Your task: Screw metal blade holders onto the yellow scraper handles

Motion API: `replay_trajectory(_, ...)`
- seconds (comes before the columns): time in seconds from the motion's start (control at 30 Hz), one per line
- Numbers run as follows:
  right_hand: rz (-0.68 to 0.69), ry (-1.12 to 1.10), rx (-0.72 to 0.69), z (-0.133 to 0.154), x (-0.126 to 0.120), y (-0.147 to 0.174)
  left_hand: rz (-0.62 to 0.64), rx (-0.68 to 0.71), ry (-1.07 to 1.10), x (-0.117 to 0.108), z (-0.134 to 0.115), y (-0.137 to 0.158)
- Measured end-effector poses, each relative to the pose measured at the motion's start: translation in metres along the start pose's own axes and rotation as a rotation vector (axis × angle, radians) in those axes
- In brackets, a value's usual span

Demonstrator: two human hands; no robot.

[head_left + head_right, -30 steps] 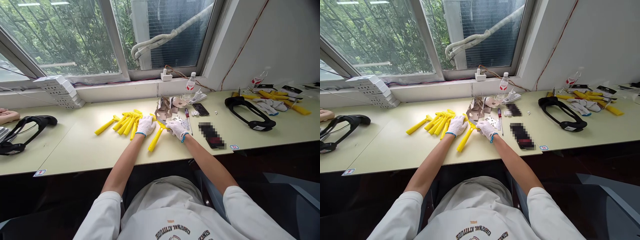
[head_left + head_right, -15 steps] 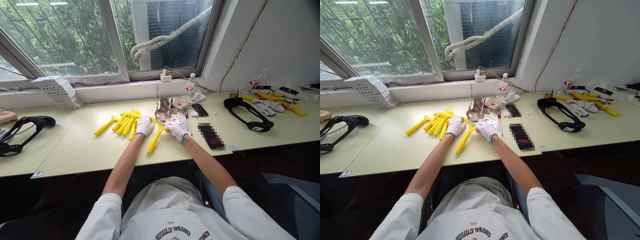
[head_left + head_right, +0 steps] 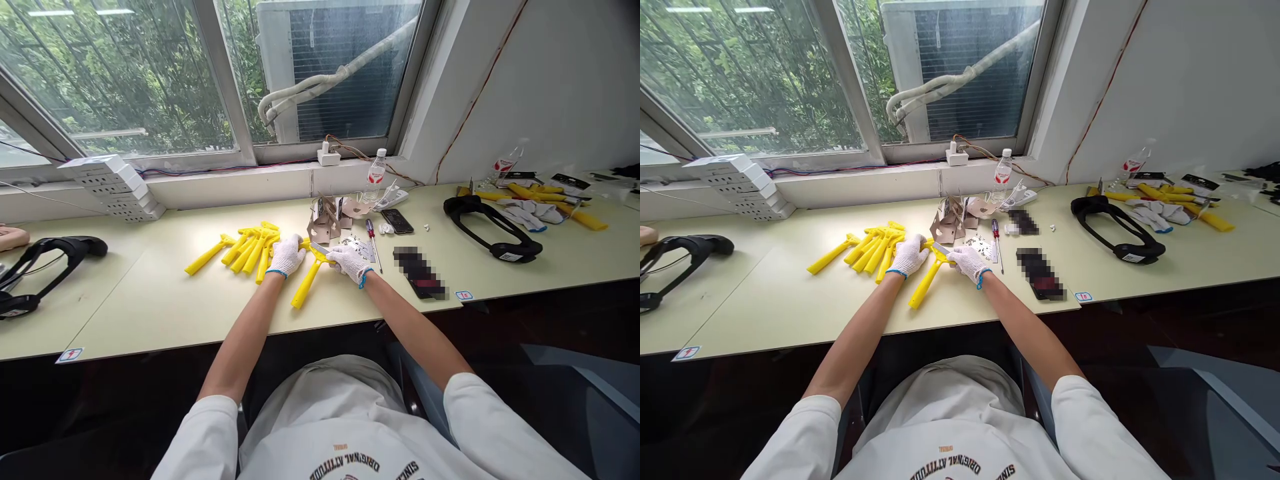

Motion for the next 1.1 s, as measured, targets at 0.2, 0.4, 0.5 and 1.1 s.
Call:
replay_trajectory(0.2,-0.006,-0.013,-0.014,-0.001,-0.001,0.004,-0.132,-0.002,0.192,-0.022,-0.002,0.013)
replay_trajectory(0.4,-0.031,-0.063,-0.046,0.003,-0.005,0.014,-0.354,-0.164,0.844,-0.048,0.011,0.015)
replay_trajectory(0.5,-0.027,-0.088,-0.053,0.006,-0.006,0.018,-0.268,-0.201,1.225,-0.041,-0.001,0.016)
replay_trajectory(1.1,0.065,-0.225,-0.022,0.005,0.004,0.022,0.128,-0.307,1.248,0.001,-0.017,0.026)
Point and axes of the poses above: each hand's wrist, its own y-axis away from the middle knuckle, its own x-axis out of the palm, z = x × y, the point moved 10 cm from there along -y, towards the middle knuckle, and after that the axes turned 7 degrees about -z, right-handed, at the moved point
